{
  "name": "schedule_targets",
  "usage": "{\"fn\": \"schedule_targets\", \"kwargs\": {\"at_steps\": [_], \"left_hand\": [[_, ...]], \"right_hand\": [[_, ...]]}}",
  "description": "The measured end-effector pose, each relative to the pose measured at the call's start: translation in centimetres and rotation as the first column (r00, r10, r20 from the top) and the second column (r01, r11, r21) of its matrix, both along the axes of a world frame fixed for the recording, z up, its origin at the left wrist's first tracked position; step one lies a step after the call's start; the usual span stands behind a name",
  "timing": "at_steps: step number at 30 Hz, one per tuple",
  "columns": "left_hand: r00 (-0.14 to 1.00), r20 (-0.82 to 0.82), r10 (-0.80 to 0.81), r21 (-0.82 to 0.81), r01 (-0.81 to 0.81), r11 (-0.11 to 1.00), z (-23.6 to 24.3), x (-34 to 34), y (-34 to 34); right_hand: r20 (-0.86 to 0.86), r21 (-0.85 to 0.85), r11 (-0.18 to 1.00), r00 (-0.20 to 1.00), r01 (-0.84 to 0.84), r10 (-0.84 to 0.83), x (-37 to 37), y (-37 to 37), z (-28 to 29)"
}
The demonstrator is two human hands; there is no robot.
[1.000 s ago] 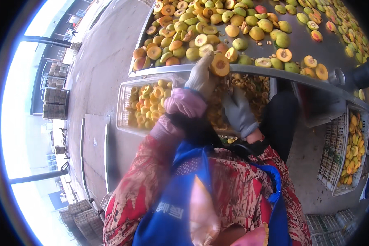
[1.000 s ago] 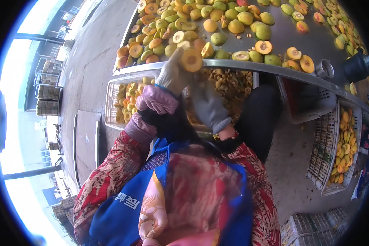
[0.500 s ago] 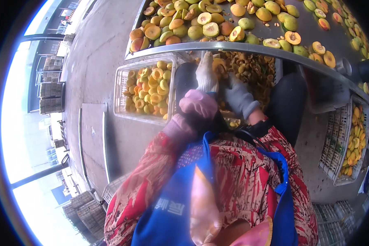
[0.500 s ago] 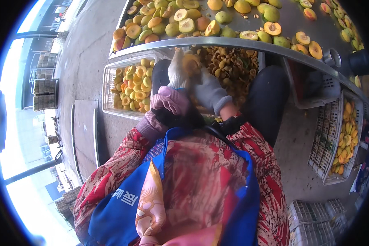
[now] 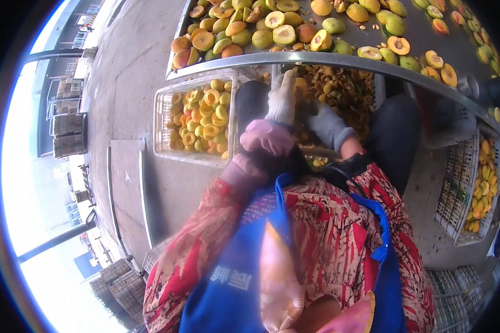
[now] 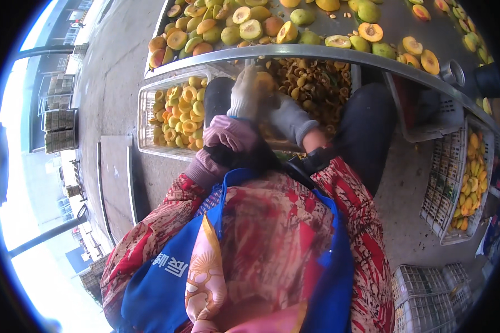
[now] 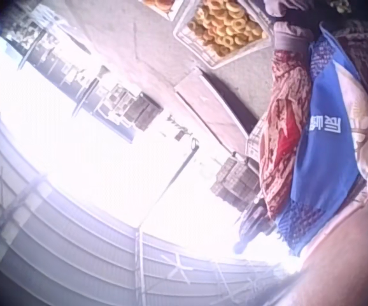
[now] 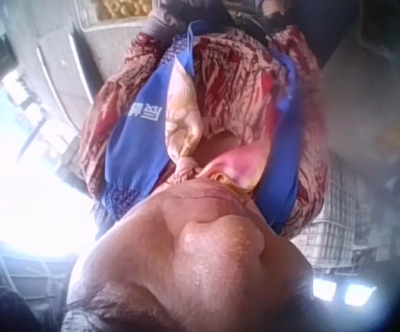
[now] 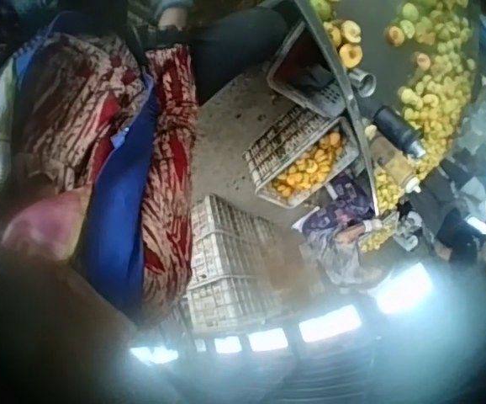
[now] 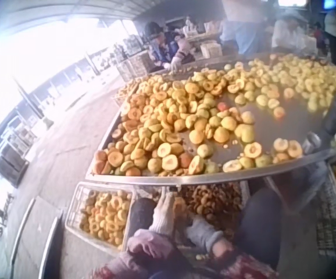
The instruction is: Pitting and sorting apricots at a processing table in a warehouse setting.
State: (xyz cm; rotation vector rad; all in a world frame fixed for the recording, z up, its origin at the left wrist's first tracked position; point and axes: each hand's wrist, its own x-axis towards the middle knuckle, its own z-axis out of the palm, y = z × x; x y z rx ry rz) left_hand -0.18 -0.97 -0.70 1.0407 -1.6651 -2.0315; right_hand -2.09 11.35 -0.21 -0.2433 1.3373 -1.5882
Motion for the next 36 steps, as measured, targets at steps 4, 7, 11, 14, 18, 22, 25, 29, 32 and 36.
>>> {"fn": "schedule_targets", "kwargs": {"at_steps": [4,7,11,14,18,22,25,29,32,36], "left_hand": [[0.987,-0.127,0.096,0.189,-0.071,0.979,-0.6,-0.1,0.0],[0.999,0.015,0.052,0.099,-0.053,0.994,0.8,-0.2,1.1],[0.999,-0.028,0.041,0.109,-0.038,0.993,-2.4,-0.1,-0.7],[0.995,-0.034,0.093,0.196,-0.084,0.977,-2.3,-0.2,0.0],[0.995,-0.064,0.075,-0.091,-0.081,0.993,-0.7,0.3,1.4],[0.996,-0.068,0.050,0.150,-0.040,0.988,-0.7,0.4,0.9],[0.995,-0.097,-0.029,0.060,0.035,0.998,0.0,0.7,1.2],[0.984,-0.069,-0.162,0.083,0.167,0.982,0.4,0.7,0.7],[0.962,0.017,-0.271,0.167,0.265,0.950,2.0,0.6,0.6],[0.944,-0.175,-0.279,0.255,0.317,0.913,3.2,0.6,1.5]], "right_hand": [[-0.332,0.218,0.970,0.943,0.109,-0.031,0.5,-0.3,-1.1],[-0.302,0.247,0.969,0.951,0.013,0.064,0.1,-0.1,-2.3],[-0.153,0.145,0.987,0.984,-0.069,0.092,0.3,0.4,-0.1],[-0.243,0.225,0.970,0.960,-0.086,0.142,0.1,0.8,1.5],[-0.237,0.117,0.993,0.970,-0.034,0.061,0.4,0.9,0.7],[-0.030,0.191,0.966,0.983,-0.175,0.184,-0.5,1.2,1.1],[0.117,0.130,0.962,0.967,-0.242,0.227,-0.9,2.3,0.8],[0.285,0.029,0.956,0.919,-0.293,0.273,-0.6,3.0,1.0],[0.421,-0.243,0.937,0.844,-0.249,0.333,-0.6,3.5,1.9],[0.552,-0.411,0.896,0.737,-0.166,0.389,-0.5,3.9,0.8]]}}
